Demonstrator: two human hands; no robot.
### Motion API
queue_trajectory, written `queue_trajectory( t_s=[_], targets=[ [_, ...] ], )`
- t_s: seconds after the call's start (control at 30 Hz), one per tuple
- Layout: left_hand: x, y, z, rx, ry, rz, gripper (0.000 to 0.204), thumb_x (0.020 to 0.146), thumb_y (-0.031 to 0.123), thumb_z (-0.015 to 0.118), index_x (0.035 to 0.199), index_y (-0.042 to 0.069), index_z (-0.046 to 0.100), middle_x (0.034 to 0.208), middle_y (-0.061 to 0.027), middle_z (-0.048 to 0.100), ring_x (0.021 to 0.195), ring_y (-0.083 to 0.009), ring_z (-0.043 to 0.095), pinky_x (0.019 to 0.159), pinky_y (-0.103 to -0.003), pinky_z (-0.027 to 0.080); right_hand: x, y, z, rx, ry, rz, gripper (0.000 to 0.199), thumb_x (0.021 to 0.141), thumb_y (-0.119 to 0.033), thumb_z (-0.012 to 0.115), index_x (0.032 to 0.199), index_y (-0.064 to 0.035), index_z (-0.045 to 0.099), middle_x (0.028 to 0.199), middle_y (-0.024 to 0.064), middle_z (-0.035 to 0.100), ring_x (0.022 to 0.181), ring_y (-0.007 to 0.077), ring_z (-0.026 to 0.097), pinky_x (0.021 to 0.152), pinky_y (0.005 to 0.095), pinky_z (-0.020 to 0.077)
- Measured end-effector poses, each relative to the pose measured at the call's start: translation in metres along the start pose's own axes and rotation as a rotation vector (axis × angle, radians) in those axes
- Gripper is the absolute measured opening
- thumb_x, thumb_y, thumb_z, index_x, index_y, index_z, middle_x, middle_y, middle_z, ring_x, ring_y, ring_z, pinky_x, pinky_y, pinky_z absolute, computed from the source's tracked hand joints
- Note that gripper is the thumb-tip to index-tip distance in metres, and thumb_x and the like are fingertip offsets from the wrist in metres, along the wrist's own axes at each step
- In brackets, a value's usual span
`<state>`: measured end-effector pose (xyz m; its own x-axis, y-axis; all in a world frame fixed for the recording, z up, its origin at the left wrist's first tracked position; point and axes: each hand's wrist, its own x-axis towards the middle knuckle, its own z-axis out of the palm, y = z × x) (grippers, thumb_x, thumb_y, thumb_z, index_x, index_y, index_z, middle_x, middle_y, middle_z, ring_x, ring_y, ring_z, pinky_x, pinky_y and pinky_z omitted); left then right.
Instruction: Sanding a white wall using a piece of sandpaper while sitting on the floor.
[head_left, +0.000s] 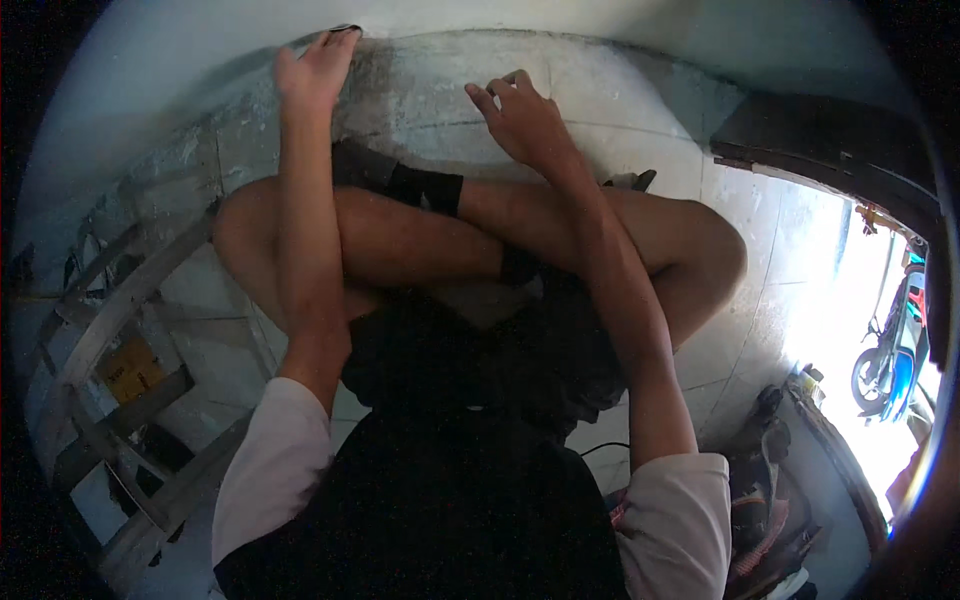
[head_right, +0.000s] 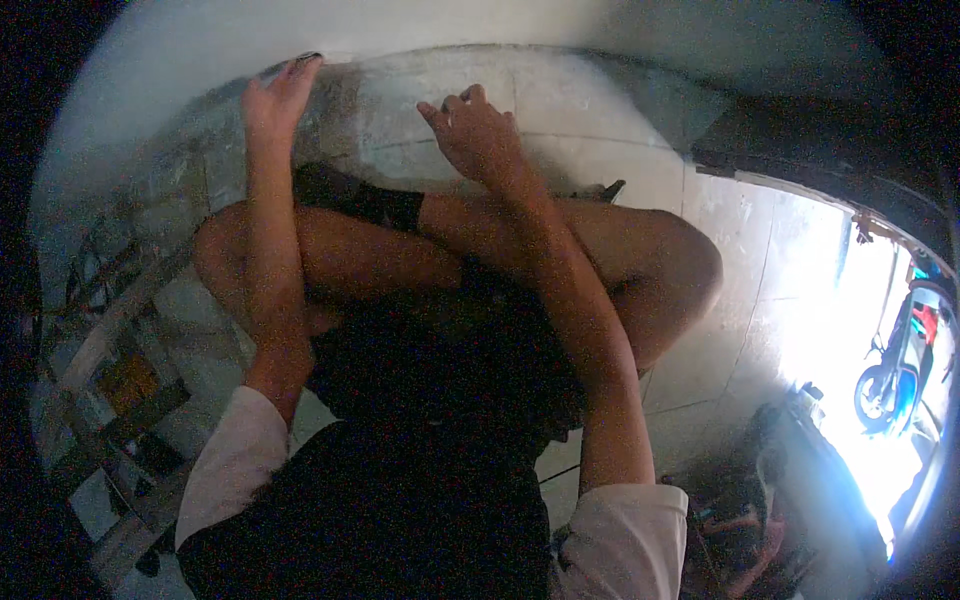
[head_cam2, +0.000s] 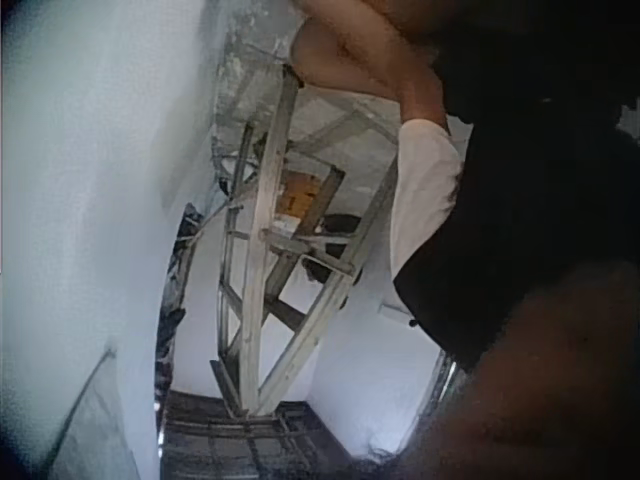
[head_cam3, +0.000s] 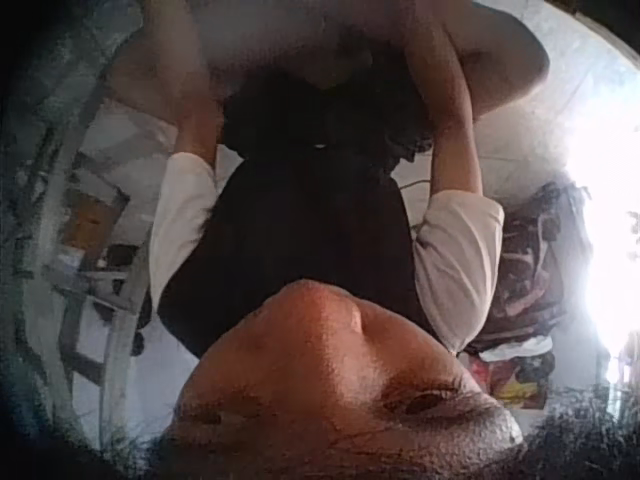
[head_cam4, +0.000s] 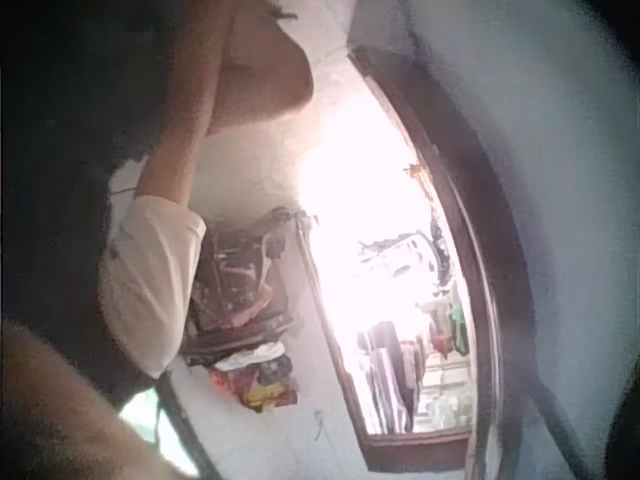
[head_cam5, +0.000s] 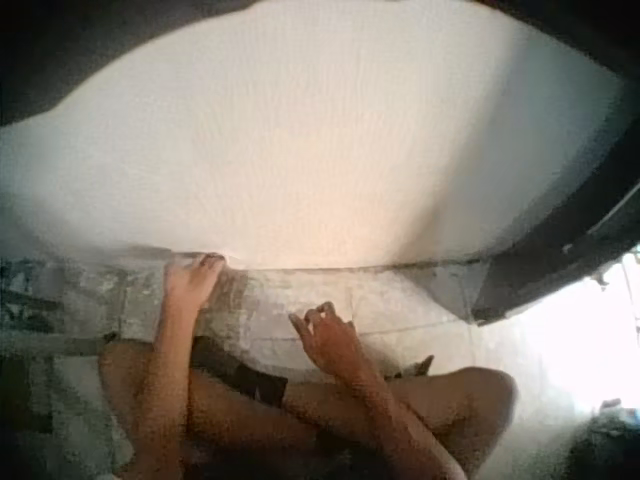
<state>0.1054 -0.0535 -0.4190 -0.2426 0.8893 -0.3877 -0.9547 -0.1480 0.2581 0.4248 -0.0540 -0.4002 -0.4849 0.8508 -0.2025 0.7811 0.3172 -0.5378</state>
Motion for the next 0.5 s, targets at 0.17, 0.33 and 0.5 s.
queue_trajectory(
  t_s=[0.17, 0.33, 0.5],
  targets=[
    [-0.007, 0.009, 0.01, 0.125, -0.213, 0.085, 0.082, 0.105, 0.059, 0.016, 0.157, 0.002, -0.01, 0.165, -0.0139, -0.017, 0.153, -0.0317, -0.013, 0.126, -0.048, 0.0, 0.003, 0.001, 0.003, -0.054, -0.064, 0.071, 0.066, 0.103, -0.06, 0.035, 0.118, -0.0031, 0.066, 0.128, 0.0226, 0.056, 0.11, 0.0418, 0.062, 0.098, 0.0588, 0.0457],
    [-0.003, 0.002, 0.01, 0.126, 0.033, -0.016, 0.075, 0.107, 0.05, 0.017, 0.158, -0.001, -0.004, 0.167, -0.0168, -0.002, 0.154, -0.0327, -0.002, 0.125, -0.052, 0.001, -0.001, 0.0, 0.004, -0.067, -0.094, 0.045, 0.068, 0.103, -0.062, 0.033, 0.12, -0.0047, 0.066, 0.13, 0.0221, 0.055, 0.116, 0.0416, 0.06, 0.101, 0.0651, 0.0389],
    [-0.014, 0.02, 0.021, -0.018, -0.307, -0.024, 0.079, 0.106, 0.056, 0.016, 0.157, 0.003, -0.014, 0.165, -0.0143, -0.019, 0.152, -0.033, -0.017, 0.126, -0.049, -0.003, -0.001, 0.002, 0.001, -0.064, -0.127, 0.114, 0.07, 0.103, -0.063, 0.033, 0.12, -0.0045, 0.066, 0.133, 0.0206, 0.055, 0.118, 0.0403, 0.059, 0.101, 0.0656, 0.0376]
  ],
)
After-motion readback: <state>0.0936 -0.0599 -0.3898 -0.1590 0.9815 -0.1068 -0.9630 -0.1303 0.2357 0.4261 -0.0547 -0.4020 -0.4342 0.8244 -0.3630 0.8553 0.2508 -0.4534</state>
